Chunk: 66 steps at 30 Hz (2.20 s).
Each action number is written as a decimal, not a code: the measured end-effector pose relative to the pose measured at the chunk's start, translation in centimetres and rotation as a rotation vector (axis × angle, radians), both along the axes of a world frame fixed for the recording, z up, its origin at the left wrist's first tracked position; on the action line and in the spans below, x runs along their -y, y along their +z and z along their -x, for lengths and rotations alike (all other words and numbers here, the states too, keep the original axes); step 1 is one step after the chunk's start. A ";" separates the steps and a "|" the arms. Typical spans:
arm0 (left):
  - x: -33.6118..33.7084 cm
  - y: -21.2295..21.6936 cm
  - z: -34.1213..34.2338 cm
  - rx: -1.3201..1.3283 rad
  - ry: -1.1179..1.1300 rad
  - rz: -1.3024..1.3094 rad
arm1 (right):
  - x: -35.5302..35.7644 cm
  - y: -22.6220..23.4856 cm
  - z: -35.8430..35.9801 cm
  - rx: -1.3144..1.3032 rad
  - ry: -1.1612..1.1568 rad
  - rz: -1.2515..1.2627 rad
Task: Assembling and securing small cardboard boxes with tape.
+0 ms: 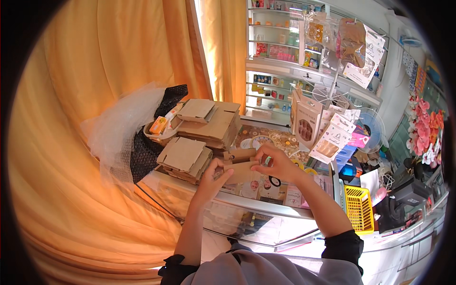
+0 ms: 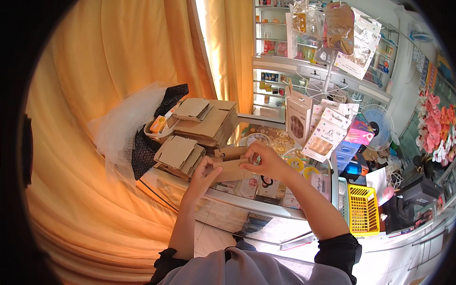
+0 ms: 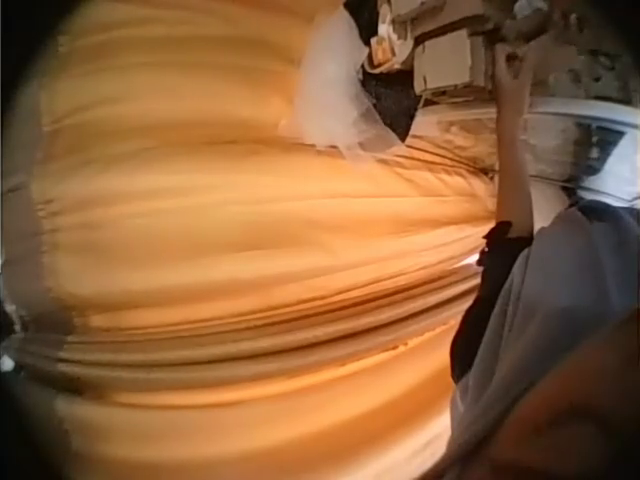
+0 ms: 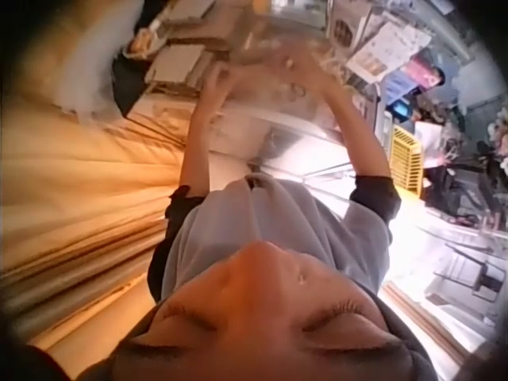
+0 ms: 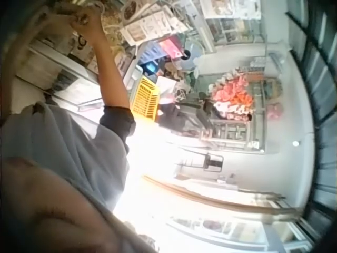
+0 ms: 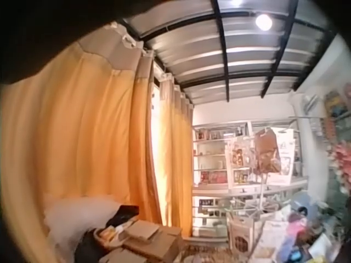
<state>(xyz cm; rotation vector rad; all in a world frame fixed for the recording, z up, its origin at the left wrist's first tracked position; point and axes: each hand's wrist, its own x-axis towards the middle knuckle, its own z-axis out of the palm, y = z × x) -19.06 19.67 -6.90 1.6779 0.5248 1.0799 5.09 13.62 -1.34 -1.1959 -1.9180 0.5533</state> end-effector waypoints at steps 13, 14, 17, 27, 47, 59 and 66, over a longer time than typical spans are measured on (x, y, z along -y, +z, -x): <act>0.1 1.2 -0.6 0.003 -0.026 0.089 | -1.0 -1.3 -0.5 -0.128 0.036 0.068; 0.2 1.4 -0.6 -0.066 -0.024 0.039 | -1.2 -1.4 -0.5 -0.142 0.097 0.001; 0.3 1.6 -0.5 -0.053 -0.061 0.030 | -1.1 -1.3 -0.3 -0.152 0.141 -0.022; 0.6 1.4 -0.7 -0.103 -0.015 -0.039 | -1.6 -1.9 -0.9 -0.113 0.122 -0.053; -0.8 0.9 -2.0 -0.025 0.022 -0.091 | -1.9 -2.2 -0.7 0.022 -0.415 -0.311; -1.0 0.4 -2.1 0.013 0.012 -0.101 | 0.2 -0.8 3.2 -0.214 0.038 -0.325; -1.6 -0.7 -1.7 0.021 -0.006 0.034 | 0.2 -1.0 3.8 0.100 0.007 -0.467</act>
